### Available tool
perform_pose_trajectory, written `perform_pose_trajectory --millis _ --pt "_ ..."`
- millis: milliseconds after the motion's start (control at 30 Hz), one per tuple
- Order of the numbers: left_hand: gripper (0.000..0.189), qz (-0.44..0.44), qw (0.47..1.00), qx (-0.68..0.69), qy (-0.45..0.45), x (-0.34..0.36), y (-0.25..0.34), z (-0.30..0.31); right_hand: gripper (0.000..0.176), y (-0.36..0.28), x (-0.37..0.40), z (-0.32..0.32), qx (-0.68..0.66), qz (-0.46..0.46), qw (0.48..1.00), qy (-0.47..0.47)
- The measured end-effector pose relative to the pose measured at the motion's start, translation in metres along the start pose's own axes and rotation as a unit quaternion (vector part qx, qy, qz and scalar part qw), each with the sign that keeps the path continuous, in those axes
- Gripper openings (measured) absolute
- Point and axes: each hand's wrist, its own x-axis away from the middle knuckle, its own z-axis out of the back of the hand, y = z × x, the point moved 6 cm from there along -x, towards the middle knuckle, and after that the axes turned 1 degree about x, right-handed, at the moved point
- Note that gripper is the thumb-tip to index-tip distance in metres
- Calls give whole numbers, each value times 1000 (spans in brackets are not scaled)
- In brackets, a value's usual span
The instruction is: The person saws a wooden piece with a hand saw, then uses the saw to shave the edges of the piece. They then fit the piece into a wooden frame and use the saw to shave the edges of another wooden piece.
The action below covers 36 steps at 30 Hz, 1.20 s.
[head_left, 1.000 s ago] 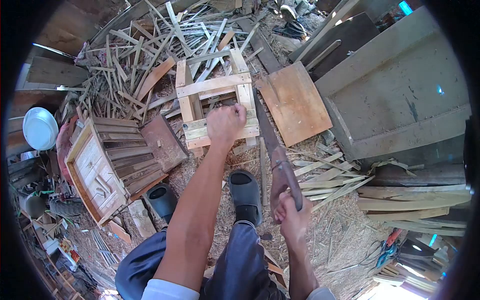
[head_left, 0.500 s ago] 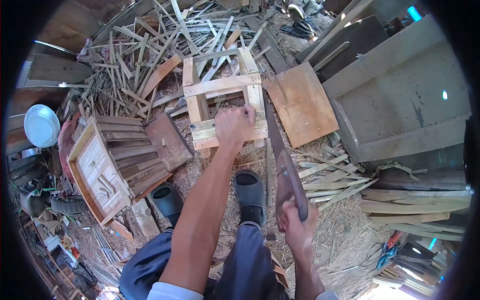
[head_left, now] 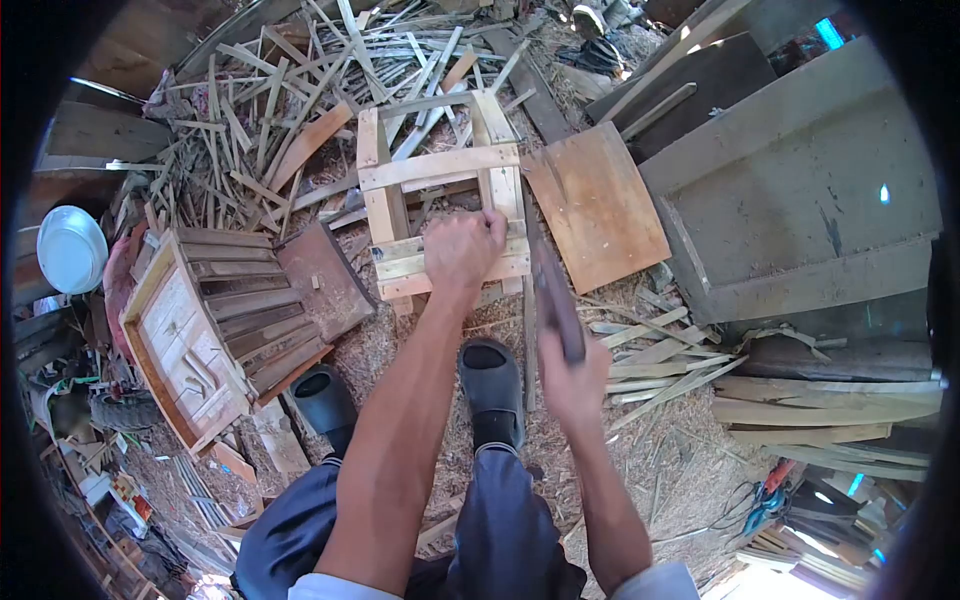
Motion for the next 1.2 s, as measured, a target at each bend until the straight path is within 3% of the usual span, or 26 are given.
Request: perform_pose_trajectory --millis 100,133,233,267,333,433,533,667,767,800,867,967,1067,1200 --pt "40 4 1000 1 1 -1 -6 1 29 9 -1 2 -59 -56 996 -28" --pt "40 -2 1000 0 15 -2 -4 -1 29 0 24 14 -14 -87 996 -6" --pt "40 -1 1000 -12 14 -6 -4 1 32 -17 69 28 -106 5 993 57" --pt "39 0 1000 -19 -12 -2 -2 0 32 -10 60 24 -105 3 993 56" --pt "39 -4 1000 -5 -11 -1 -2 1 34 -1 26 9 71 7 997 -6" --pt "39 3 1000 -9 -22 -1 -5 -1 34 -3 19 9 -3 -44 999 -10" --pt "41 -10 1000 9 14 -5 -4 3 29 -8 89 35 -46 -50 998 1" --pt "44 -3 1000 1 -12 4 0 -1 27 -12 49 13 47 14 999 -16" --pt "45 -9 1000 -19 -9 -2 -5 -2 28 -10 3 3 -37 -47 998 -17" --pt "45 -12 1000 -14 -7 -1 -5 -1 26 -3 21 7 7 -65 997 -30" --pt "44 -13 1000 -5 4 -2 -1 -3 21 -21 66 30 9 -13 1000 -10" --pt "44 -6 999 0 34 -2 -6 1 18 -11 83 32 -48 -38 998 -13" --pt "45 -5 1000 -20 17 -2 -1 1 24 -3 24 3 24 3 1000 -15" --pt "41 1 1000 -20 -8 -5 -1 -1 26 -14 37 17 18 -23 1000 -12"
